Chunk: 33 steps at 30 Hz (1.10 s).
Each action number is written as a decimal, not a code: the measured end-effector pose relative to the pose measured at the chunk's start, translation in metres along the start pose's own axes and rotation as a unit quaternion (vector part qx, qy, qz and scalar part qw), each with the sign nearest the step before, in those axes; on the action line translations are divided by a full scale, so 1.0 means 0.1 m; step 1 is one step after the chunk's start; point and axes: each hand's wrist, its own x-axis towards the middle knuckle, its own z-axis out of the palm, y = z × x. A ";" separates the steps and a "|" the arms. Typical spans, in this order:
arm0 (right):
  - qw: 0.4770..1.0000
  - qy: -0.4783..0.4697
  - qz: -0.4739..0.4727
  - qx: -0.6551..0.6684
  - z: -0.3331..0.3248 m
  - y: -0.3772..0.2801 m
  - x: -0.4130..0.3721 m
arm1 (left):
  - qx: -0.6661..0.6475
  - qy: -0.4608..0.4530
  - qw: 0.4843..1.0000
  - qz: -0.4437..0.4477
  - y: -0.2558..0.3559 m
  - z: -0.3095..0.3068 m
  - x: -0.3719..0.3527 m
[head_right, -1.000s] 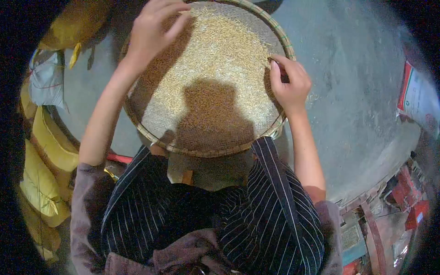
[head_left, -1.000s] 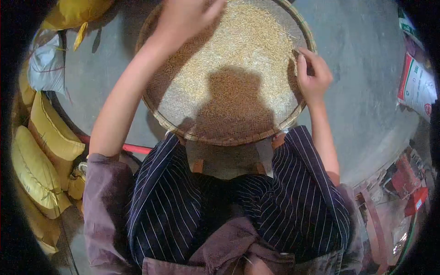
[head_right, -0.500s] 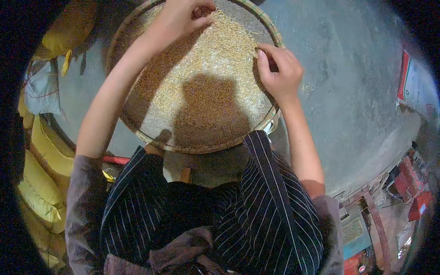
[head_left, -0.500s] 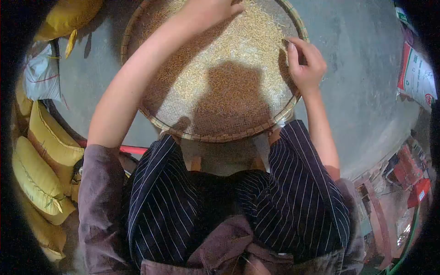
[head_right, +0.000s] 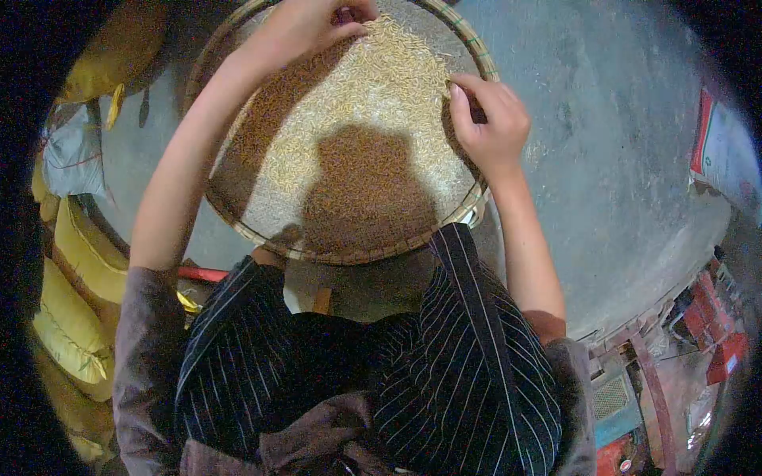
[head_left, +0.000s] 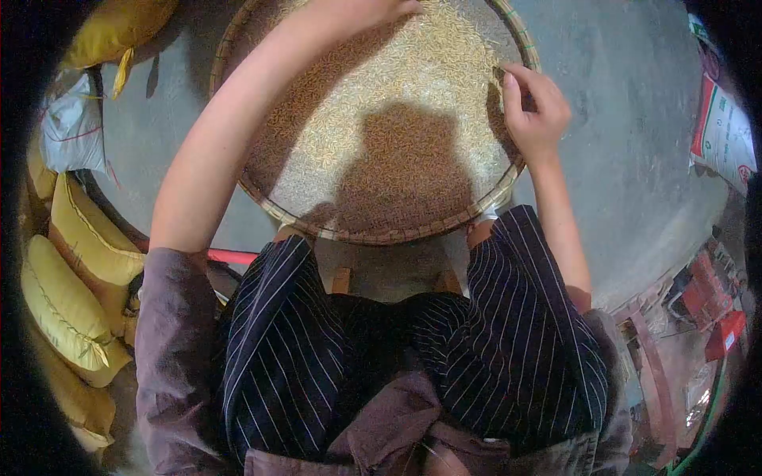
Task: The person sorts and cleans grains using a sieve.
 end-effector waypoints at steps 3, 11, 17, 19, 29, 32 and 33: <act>1.000 -0.003 -0.007 -0.004 -0.01 0.01 0.01 | 0.001 0.012 1.000 0.008 -0.02 0.01 0.00; 1.000 -0.002 -0.008 -0.008 -0.01 0.00 0.01 | 0.000 -0.009 1.000 0.008 0.00 0.01 0.01; 1.000 -0.006 0.009 -0.010 -0.02 -0.04 0.01 | 0.024 0.002 1.000 0.012 -0.03 0.05 -0.02; 1.000 -0.010 0.014 -0.012 -0.02 -0.05 0.02 | 0.017 0.014 1.000 0.022 -0.04 0.06 -0.03; 1.000 -0.013 0.019 -0.016 -0.02 -0.05 0.01 | -0.023 0.059 0.998 -0.004 -0.03 0.14 -0.07; 1.000 -0.012 0.023 -0.015 -0.02 -0.05 0.02 | -0.027 0.084 0.996 -0.016 0.00 0.07 -0.04; 1.000 -0.009 0.018 -0.015 -0.02 -0.04 0.01 | -0.019 0.090 0.995 -0.028 0.04 0.00 -0.01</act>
